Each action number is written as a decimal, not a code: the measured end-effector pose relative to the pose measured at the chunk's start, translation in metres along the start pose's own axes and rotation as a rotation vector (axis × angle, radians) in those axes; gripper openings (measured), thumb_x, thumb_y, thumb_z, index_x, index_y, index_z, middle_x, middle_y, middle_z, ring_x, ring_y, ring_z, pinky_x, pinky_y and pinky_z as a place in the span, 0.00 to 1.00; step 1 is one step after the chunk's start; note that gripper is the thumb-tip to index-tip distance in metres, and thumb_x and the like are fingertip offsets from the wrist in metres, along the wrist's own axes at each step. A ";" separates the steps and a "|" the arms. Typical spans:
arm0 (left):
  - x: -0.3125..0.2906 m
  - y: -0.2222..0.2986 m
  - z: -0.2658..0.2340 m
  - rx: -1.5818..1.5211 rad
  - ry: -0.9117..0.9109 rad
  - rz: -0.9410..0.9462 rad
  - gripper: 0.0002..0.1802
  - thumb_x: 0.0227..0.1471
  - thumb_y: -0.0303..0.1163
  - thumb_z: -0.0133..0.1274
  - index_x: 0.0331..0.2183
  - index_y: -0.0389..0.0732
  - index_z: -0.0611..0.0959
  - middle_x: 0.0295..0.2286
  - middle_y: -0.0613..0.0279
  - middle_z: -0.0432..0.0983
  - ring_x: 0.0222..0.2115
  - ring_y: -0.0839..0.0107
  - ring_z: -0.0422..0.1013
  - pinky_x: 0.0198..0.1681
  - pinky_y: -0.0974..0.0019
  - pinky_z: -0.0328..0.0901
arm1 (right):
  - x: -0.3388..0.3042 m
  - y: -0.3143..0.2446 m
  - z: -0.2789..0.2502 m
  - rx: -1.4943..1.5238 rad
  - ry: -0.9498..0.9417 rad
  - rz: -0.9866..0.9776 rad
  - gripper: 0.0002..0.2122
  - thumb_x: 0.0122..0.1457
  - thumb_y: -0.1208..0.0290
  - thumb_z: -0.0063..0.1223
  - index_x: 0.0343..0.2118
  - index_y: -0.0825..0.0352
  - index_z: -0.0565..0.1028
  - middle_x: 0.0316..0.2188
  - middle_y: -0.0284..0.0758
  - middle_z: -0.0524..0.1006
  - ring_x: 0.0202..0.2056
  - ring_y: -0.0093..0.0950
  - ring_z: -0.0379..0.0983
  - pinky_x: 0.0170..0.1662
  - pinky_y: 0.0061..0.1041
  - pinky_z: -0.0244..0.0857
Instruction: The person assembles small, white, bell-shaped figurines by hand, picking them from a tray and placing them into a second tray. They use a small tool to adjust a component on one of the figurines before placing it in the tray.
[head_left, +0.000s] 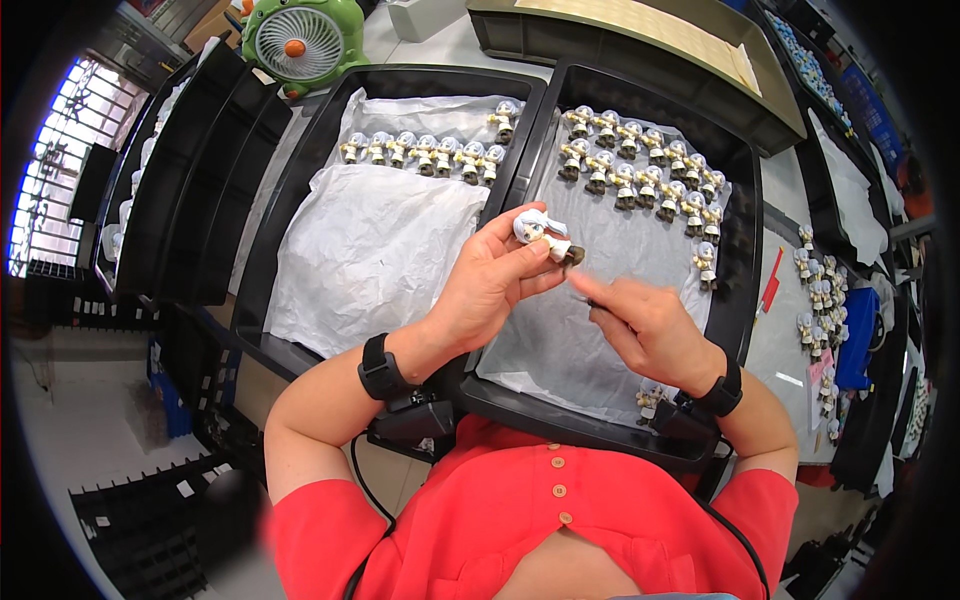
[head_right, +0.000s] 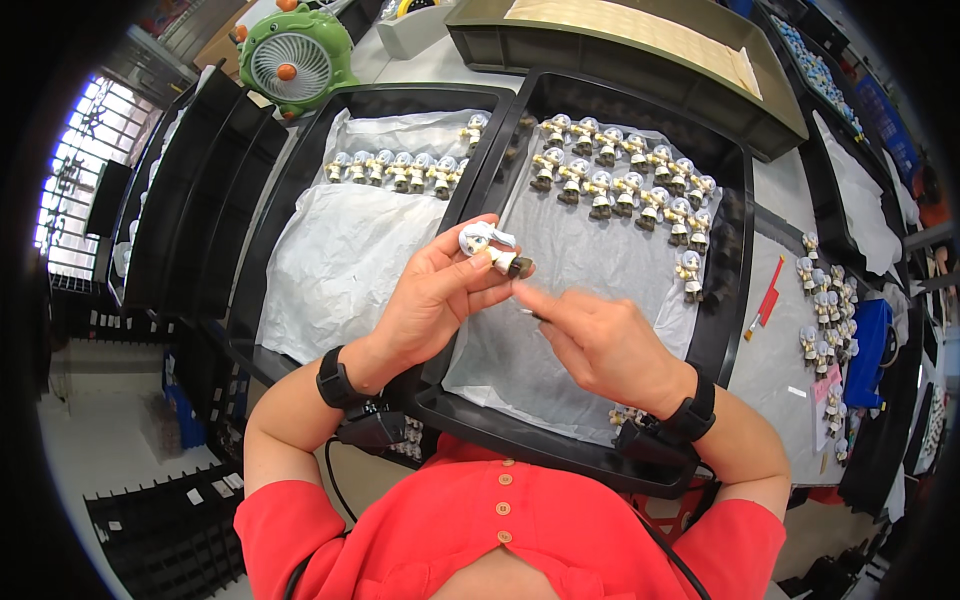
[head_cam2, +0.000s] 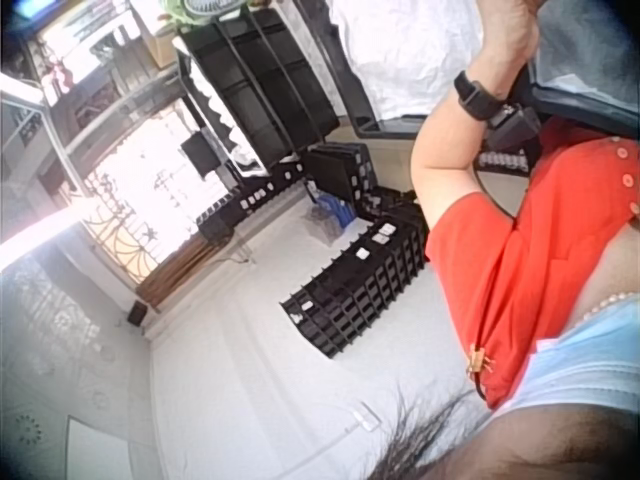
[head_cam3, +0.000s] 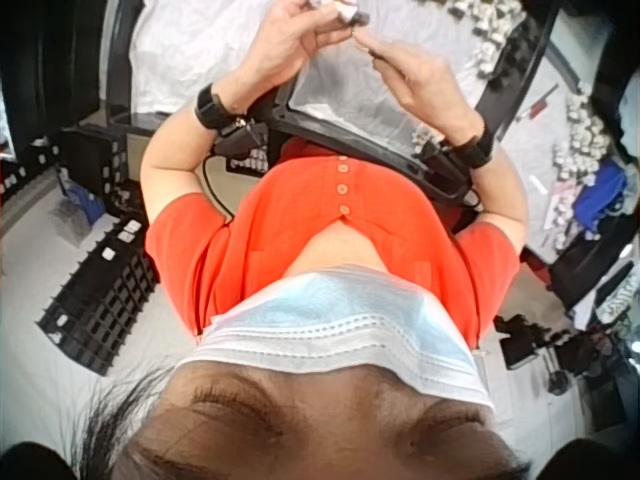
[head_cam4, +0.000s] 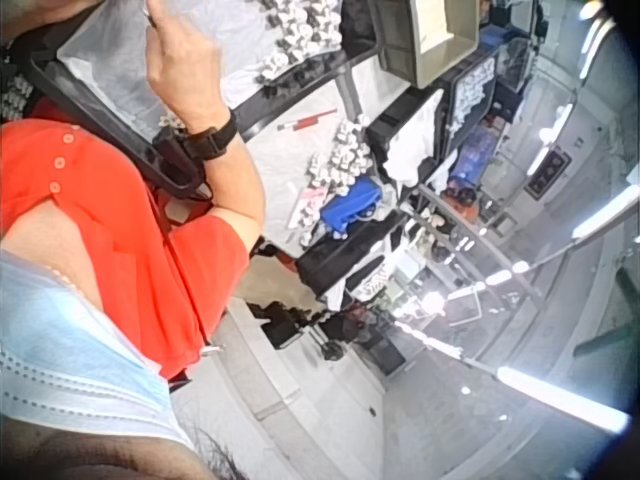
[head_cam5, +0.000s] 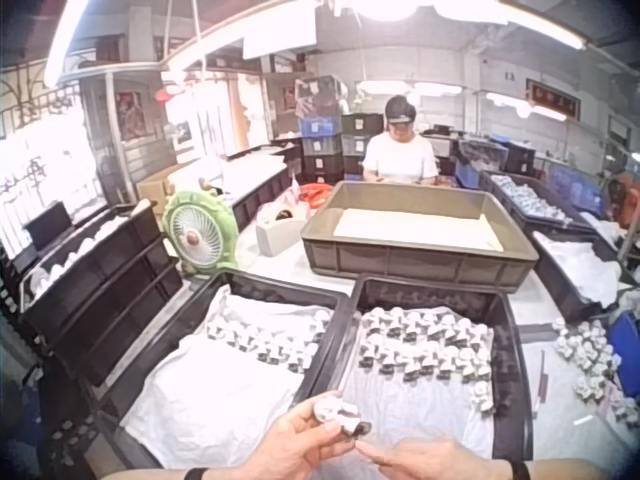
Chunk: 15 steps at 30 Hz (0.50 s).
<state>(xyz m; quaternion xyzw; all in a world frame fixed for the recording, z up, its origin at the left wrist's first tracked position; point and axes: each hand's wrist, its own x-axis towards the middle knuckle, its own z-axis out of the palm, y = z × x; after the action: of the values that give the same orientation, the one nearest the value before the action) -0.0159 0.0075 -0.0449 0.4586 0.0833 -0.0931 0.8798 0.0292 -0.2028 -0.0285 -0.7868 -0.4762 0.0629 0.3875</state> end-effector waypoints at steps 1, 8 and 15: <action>0.000 0.000 0.000 0.003 -0.002 -0.004 0.25 0.57 0.30 0.48 0.55 0.38 0.62 0.45 0.56 0.71 0.47 0.61 0.70 0.49 0.62 0.66 | -0.001 -0.001 -0.001 0.018 -0.075 -0.014 0.19 0.50 0.81 0.51 0.48 0.64 0.71 0.22 0.38 0.71 0.22 0.37 0.70 0.27 0.30 0.66; 0.000 0.001 0.002 -0.022 0.014 0.003 0.26 0.56 0.30 0.48 0.55 0.38 0.62 0.45 0.56 0.70 0.48 0.63 0.69 0.49 0.62 0.66 | -0.003 -0.001 -0.003 0.154 0.009 0.169 0.17 0.52 0.80 0.50 0.47 0.67 0.71 0.30 0.43 0.76 0.27 0.38 0.74 0.31 0.28 0.68; -0.001 0.001 0.003 -0.035 0.014 0.006 0.27 0.56 0.28 0.48 0.55 0.38 0.61 0.44 0.57 0.70 0.46 0.67 0.70 0.49 0.61 0.67 | -0.001 0.005 0.004 0.109 0.083 0.139 0.20 0.53 0.81 0.49 0.51 0.68 0.69 0.28 0.43 0.75 0.27 0.38 0.73 0.32 0.30 0.67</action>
<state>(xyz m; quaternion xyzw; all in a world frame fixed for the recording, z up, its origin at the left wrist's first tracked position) -0.0166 0.0056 -0.0424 0.4440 0.0895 -0.0857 0.8874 0.0300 -0.2024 -0.0350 -0.7977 -0.3996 0.0828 0.4440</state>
